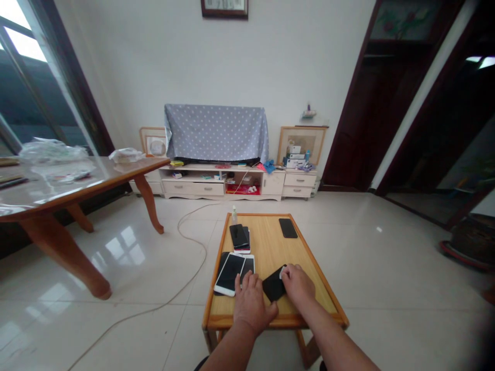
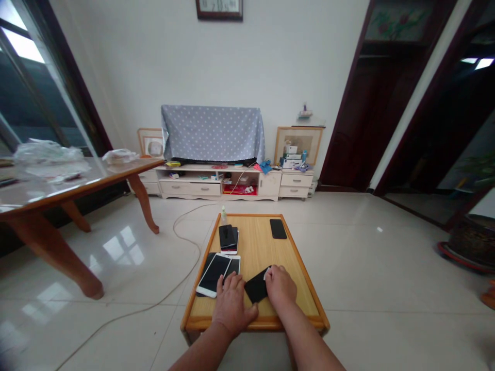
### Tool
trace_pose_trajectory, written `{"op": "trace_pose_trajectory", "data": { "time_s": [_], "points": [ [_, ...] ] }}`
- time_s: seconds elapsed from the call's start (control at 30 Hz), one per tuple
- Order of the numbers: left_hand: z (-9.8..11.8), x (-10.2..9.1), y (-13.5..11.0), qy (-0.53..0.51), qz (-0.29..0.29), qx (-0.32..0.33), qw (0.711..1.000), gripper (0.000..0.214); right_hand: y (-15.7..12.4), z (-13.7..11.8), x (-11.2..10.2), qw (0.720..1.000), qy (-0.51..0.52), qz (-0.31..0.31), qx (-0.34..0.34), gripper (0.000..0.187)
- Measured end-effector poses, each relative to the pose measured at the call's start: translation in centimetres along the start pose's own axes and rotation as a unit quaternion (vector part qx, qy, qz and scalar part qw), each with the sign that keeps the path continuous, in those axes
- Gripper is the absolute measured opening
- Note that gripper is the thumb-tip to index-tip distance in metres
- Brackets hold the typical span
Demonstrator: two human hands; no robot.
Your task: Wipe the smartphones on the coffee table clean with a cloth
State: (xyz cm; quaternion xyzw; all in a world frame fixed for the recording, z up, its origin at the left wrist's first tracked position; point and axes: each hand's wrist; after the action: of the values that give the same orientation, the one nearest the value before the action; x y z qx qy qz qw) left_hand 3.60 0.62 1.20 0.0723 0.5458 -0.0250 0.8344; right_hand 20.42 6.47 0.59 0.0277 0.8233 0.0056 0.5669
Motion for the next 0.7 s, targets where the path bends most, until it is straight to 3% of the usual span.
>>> {"op": "trace_pose_trajectory", "data": {
  "time_s": [0.07, 0.23, 0.5, 0.7],
  "points": [
    [0.1, -0.1, 0.0, -0.001, -0.002, -0.002, 1.0, 0.063, -0.6, 0.3, 0.1, 1.0, -0.003, 0.0, -0.002, 0.018],
    [0.1, -0.3, 0.0, -0.01, -0.014, -0.005, 1.0, 0.057, -3.4, -0.7, 1.7, 0.993, 0.016, -0.029, -0.111, 0.015],
    [0.2, -0.1, 0.1, 0.017, -0.006, -0.006, 1.0, 0.066, -0.9, 2.6, -0.5, 1.0, 0.003, 0.005, 0.006, 0.018],
    [0.5, 0.7, 0.4, 0.036, 0.009, -0.005, 0.999, 0.061, -3.5, 0.8, 0.9, 0.994, 0.015, -0.046, -0.098, 0.011]
  ]
}}
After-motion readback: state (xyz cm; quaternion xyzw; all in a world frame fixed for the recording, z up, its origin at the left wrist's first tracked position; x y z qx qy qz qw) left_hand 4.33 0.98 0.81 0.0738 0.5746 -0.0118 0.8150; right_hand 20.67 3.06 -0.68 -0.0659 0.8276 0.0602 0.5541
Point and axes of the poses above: each hand's wrist, its own y-axis towards the middle knuckle, its own x-axis out of the palm, z = x × y, and after that the axes turned 5 degrees about -z, right-handed
